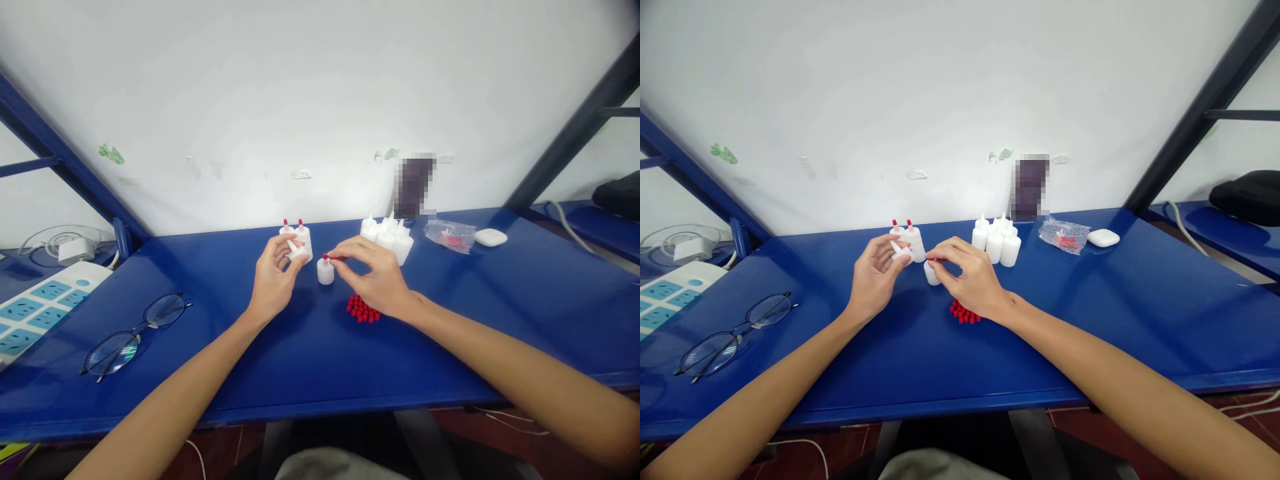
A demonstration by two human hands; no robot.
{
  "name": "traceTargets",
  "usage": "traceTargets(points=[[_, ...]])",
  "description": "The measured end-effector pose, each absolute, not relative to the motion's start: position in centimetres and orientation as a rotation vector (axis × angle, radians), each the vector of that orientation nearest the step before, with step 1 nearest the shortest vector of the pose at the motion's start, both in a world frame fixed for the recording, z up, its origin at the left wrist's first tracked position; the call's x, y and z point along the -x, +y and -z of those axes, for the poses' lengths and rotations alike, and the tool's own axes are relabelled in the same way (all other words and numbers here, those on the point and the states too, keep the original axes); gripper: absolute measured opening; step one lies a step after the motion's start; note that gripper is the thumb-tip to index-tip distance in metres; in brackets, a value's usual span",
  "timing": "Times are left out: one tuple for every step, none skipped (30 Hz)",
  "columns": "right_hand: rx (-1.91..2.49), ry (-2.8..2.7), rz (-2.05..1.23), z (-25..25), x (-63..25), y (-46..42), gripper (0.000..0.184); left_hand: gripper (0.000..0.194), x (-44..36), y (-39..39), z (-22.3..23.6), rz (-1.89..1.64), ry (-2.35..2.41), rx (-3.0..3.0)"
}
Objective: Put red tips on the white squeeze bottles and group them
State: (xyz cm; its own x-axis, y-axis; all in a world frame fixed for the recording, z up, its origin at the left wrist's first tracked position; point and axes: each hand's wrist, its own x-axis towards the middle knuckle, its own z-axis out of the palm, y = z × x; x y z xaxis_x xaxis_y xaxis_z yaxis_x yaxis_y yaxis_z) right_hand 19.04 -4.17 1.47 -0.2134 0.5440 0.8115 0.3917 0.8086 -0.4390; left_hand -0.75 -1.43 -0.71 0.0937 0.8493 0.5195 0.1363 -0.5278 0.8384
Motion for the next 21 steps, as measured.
traceTargets(points=[[0.695,-1.815,-0.158,-1.5,-18.9,-4.4,0.011,0.037,0.6,-1.6,0.4,-1.543,0.990,-1.764],[0.690,-1.793,-0.166,-1.4,-18.8,-4.7,0.011,0.038,0.6,-1.8,0.2,-1.585,1.017,-1.786],[0.698,-1.771,-0.184,-1.3,-18.6,-4.8,0.011,0.039,0.5,-2.0,0.0,-1.604,1.046,-1.816],[0.715,-1.754,-0.208,-1.2,-18.6,-4.9,0.010,0.039,0.5,-2.1,-0.1,-1.604,1.062,-1.842],[0.736,-1.743,-0.240,-1.0,-18.5,-4.9,0.010,0.037,0.4,-2.3,-0.2,-1.583,1.059,-1.854],[0.754,-1.735,-0.277,-0.9,-18.5,-5.0,0.011,0.034,0.4,-2.5,-0.2,-1.552,1.031,-1.845],[0.769,-1.728,-0.313,-0.8,-18.4,-5.0,0.011,0.030,0.4,-2.6,-0.1,-1.513,0.979,-1.825],[0.778,-1.724,-0.346,-0.8,-18.4,-5.0,0.010,0.026,0.3,-2.8,0.0,-1.474,0.909,-1.800],[0.778,-1.720,-0.373,-0.7,-18.4,-5.0,0.009,0.024,0.3,-2.9,0.2,-1.438,0.830,-1.778],[0.770,-1.719,-0.393,-0.7,-18.4,-5.1,0.009,0.022,0.2,-3.1,0.3,-1.401,0.759,-1.766],[0.750,-1.719,-0.404,-0.8,-18.3,-5.1,0.008,0.021,0.2,-3.3,0.4,-1.365,0.704,-1.767],[0.724,-1.725,-0.411,-0.8,-18.3,-5.2,0.008,0.022,0.1,-3.4,0.5,-1.331,0.667,-1.778],[0.694,-1.736,-0.416,-0.9,-18.3,-5.3,0.009,0.022,0.1,-3.7,0.5,-1.300,0.648,-1.794],[0.661,-1.758,-0.421,-0.9,-18.3,-5.4,0.009,0.023,0.1,-3.9,0.5,-1.279,0.641,-1.813],[0.632,-1.787,-0.423,-1.0,-18.2,-5.5,0.009,0.023,0.1,-4.0,0.4,-1.262,0.642,-1.834],[0.611,-1.818,-0.418,-1.1,-18.2,-5.6,0.008,0.023,0.0,-4.2,0.3,-1.251,0.645,-1.854],[0.597,-1.848,-0.405,-1.2,-18.2,-5.7,0.007,0.022,0.0,-4.4,0.2,-1.245,0.647,-1.873],[0.595,-1.876,-0.388,-1.2,-18.2,-5.7,0.006,0.022,0.0,-4.5,0.0,-1.239,0.651,-1.890],[0.597,-1.898,-0.364,-1.3,-18.2,-5.8,0.006,0.021,0.0,-4.6,-0.1,-1.231,0.657,-1.904],[0.601,-1.915,-0.342,-1.3,-18.2,-5.8,0.006,0.022,-0.1,-4.7,-0.2,-1.218,0.664,-1.917],[0.604,-1.927,-0.327,-1.3,-18.2,-5.8,0.007,0.023,-0.1,-4.8,-0.3,-1.194,0.669,-1.933]])
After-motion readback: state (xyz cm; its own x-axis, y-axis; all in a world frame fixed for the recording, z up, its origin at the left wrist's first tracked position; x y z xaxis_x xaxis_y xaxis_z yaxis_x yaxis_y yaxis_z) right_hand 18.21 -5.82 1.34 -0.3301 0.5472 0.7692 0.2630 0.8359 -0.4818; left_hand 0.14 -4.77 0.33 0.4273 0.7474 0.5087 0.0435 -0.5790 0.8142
